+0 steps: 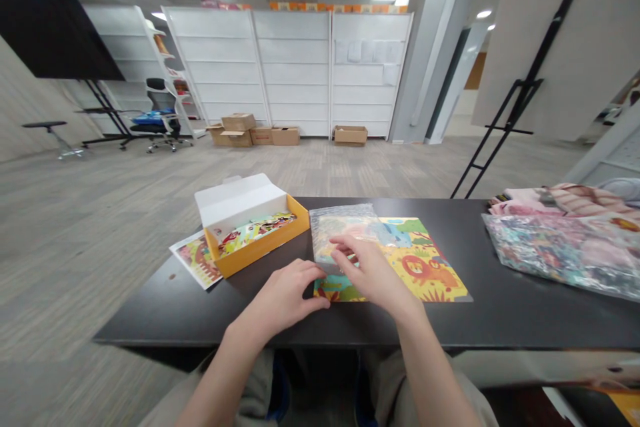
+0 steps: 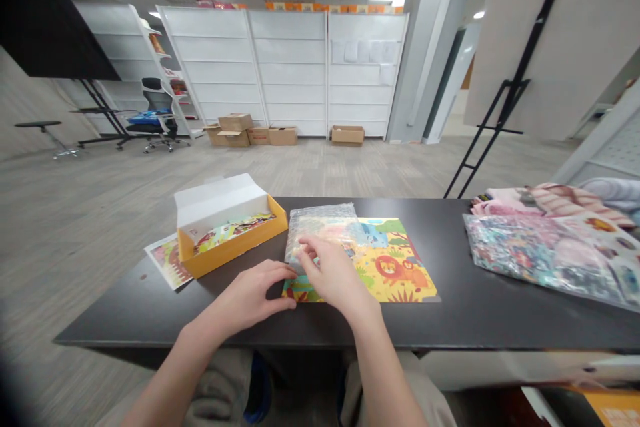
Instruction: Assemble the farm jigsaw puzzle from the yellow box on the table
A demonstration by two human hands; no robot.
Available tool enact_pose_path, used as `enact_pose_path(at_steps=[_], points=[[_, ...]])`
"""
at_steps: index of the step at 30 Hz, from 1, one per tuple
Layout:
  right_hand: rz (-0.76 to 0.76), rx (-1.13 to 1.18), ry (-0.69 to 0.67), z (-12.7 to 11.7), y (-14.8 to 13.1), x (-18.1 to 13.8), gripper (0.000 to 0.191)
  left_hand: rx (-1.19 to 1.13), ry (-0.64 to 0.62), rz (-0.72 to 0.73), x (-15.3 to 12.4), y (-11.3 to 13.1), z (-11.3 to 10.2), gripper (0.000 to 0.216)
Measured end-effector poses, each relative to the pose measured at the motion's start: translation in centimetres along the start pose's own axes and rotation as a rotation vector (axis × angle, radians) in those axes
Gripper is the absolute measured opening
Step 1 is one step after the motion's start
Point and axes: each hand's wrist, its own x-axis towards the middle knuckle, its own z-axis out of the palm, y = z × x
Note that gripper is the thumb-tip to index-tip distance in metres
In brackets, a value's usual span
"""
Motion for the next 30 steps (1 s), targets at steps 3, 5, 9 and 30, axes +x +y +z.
enact_pose_path(at_steps=[3, 5, 9, 30], points=[[-0.009, -0.086, -0.024, 0.2, 0.9, 0.4, 0.024, 0.012, 0.008, 0.011, 0.0, -0.1, 0.1, 0.029], [0.002, -0.117, -0.029, 0.8, 1.7, 0.7, 0.025, 0.008, 0.013, 0.020, 0.1, -0.2, 0.2, 0.034], [0.013, -0.170, -0.022, 1.6, 2.6, 1.1, 0.026, 0.041, -0.016, 0.025, 0.4, 0.0, 0.3, 0.033], [0.160, -0.203, -0.239, -3.0, 3.6, -2.6, 0.038, 0.088, -0.073, -0.057, -0.1, 1.6, -0.1, 0.037]])
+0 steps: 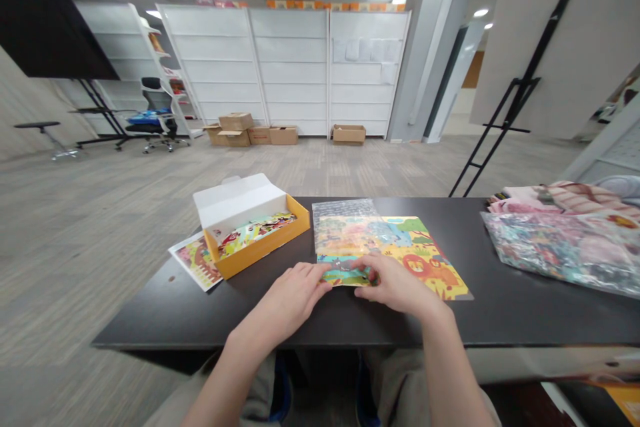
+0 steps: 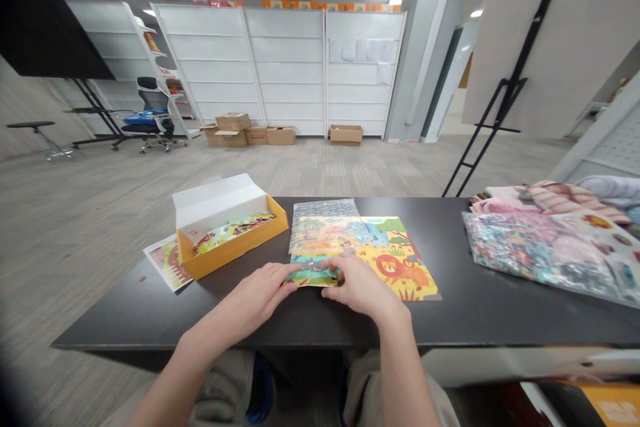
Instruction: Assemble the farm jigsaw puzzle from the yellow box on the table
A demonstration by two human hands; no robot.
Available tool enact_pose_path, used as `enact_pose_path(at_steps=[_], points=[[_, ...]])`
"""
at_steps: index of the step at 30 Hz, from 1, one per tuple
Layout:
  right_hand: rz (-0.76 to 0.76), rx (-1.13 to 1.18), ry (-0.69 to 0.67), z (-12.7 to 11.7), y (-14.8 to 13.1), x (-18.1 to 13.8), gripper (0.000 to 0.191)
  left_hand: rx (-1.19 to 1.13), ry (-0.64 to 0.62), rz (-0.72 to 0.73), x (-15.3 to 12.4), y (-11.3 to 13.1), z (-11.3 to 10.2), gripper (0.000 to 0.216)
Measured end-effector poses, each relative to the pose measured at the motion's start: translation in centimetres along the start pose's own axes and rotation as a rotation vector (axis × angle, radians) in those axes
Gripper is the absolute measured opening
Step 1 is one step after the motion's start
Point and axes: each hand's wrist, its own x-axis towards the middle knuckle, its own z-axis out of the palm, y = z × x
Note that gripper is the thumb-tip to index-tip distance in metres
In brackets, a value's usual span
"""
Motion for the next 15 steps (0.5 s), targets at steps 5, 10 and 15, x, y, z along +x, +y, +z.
enact_pose_path(at_steps=[5, 10, 15], points=[[-0.012, 0.201, -0.005, 0.2, 0.7, 0.3, 0.022, -0.024, -0.008, -0.003, -0.1, -0.3, 0.0, 0.037], [-0.109, 0.339, 0.054, -0.1, 1.1, 0.0, 0.019, -0.087, -0.007, 0.008, -0.3, -0.6, 0.3, 0.037], [-0.107, 0.433, 0.091, -0.2, 0.1, 0.1, 0.016, -0.129, 0.005, 0.022, -0.4, -0.4, 0.1, 0.035]])
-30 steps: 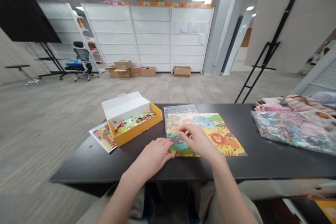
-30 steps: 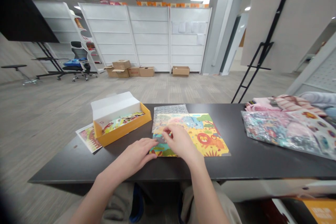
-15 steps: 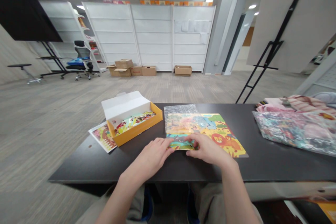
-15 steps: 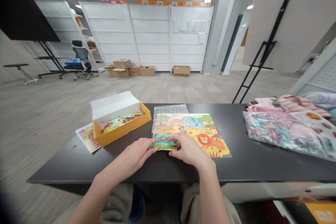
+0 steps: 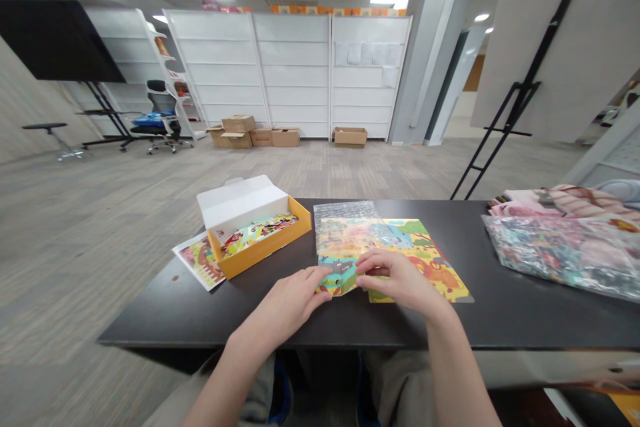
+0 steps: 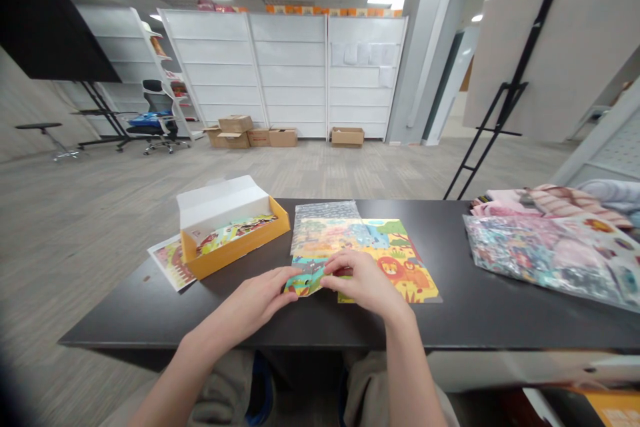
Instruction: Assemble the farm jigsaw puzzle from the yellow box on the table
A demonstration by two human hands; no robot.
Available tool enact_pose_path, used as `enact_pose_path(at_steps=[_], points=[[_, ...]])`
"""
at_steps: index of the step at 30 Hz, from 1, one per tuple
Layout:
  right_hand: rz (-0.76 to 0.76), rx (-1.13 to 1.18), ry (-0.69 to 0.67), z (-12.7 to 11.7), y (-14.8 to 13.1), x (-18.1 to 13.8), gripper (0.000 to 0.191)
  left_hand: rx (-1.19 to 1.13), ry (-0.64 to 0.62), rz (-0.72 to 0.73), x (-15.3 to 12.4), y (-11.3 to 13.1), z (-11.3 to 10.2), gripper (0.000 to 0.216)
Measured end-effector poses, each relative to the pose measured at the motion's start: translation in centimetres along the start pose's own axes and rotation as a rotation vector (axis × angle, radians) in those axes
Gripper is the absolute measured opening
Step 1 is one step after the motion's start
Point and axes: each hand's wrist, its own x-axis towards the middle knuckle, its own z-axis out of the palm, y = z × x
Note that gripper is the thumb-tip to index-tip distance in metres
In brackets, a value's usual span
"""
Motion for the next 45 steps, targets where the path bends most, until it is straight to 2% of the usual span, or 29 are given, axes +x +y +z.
enact_pose_path(at_steps=[5, 14, 21, 28, 32, 38, 41, 45], points=[[-0.005, -0.040, 0.033, 0.5, -0.4, 0.4, 0.018, 0.018, 0.002, -0.018, 0.0, 0.3, 0.0, 0.042], [0.001, 0.054, 0.064, -1.1, 0.4, -0.3, 0.025, -0.001, 0.032, -0.008, -0.1, -0.2, 0.7, 0.046], [0.036, 0.107, -0.029, -0.3, 0.8, 0.1, 0.025, -0.029, 0.060, -0.034, 0.0, -0.3, 0.3, 0.058], [0.155, 0.092, 0.009, -0.6, 1.9, -0.2, 0.029, 0.061, 0.204, -0.020, -0.8, -1.8, -0.1, 0.059], [0.158, 0.076, 0.004, 0.1, 1.9, 0.1, 0.035, 0.045, 0.247, 0.000, -0.7, -1.1, 0.6, 0.059], [0.084, 0.090, -0.081, 0.4, 1.2, 0.4, 0.023, 0.021, 0.187, 0.039, 1.1, 1.4, 1.6, 0.055], [0.081, 0.088, -0.072, 0.4, 1.1, 0.4, 0.019, -0.006, 0.132, 0.035, 1.5, 1.9, 1.5, 0.056], [0.082, 0.013, -0.042, 0.9, 1.9, 0.7, 0.022, -0.020, 0.119, 0.030, 1.4, 2.1, 1.6, 0.060]])
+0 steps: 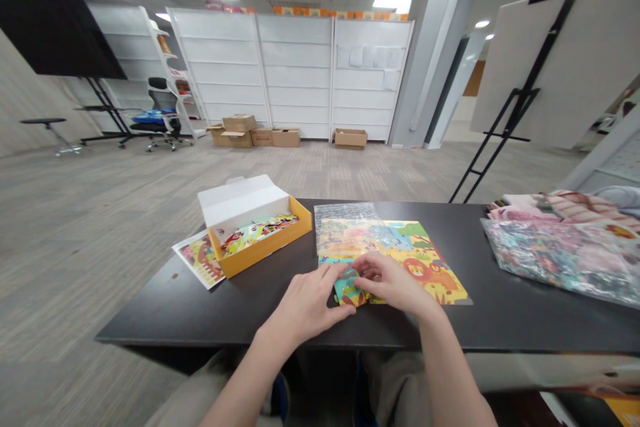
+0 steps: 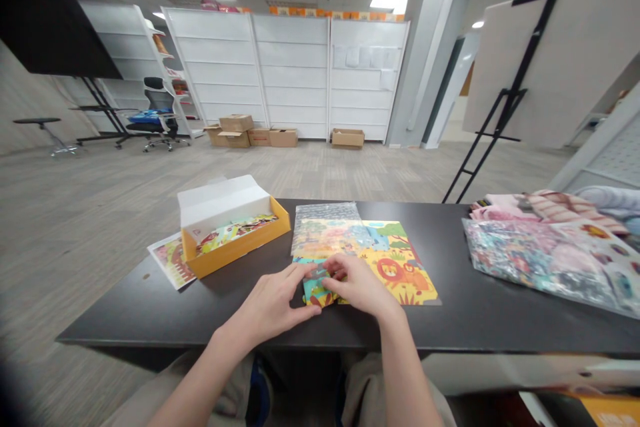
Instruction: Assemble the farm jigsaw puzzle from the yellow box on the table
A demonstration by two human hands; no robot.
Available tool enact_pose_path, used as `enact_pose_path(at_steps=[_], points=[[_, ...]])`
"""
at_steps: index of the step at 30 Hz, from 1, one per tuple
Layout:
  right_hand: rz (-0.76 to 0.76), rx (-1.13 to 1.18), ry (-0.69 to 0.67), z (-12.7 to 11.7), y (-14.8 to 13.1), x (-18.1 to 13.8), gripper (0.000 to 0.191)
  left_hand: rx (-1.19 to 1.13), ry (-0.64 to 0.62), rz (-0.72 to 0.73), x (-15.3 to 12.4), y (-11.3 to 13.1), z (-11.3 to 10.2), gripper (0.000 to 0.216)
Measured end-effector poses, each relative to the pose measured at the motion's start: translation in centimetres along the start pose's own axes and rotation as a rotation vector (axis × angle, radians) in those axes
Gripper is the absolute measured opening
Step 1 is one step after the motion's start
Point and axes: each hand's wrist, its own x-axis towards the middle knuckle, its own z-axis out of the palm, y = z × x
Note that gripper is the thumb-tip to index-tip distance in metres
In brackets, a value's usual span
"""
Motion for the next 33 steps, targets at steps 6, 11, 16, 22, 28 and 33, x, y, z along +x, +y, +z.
enact_pose_path(at_steps=[6, 11, 16, 22, 28, 33], points=[[0.026, -0.017, 0.009, 0.9, 0.6, 0.5, 0.019, 0.023, -0.017, -0.015, -0.4, 0.3, 0.1, 0.060], [0.013, -0.027, -0.023, 0.5, -0.3, 0.0, 0.017, 0.020, -0.045, -0.029, -0.4, 0.4, 0.1, 0.051], [0.071, 0.051, 0.053, -1.1, -0.2, -0.6, 0.025, 0.026, -0.030, -0.009, -0.5, 0.4, 0.1, 0.057], [0.054, 0.106, 0.008, -0.9, -0.4, -0.6, 0.029, 0.012, 0.032, 0.045, 0.3, 1.2, -0.1, 0.057], [-0.034, 0.151, 0.084, -1.5, -0.4, -0.5, 0.020, 0.009, 0.155, 0.135, 2.0, 1.1, 0.2, 0.049], [0.022, 0.125, 0.308, -2.9, 0.4, -0.4, 0.021, 0.228, 0.228, 0.015, 4.0, 0.1, 1.5, 0.031]])
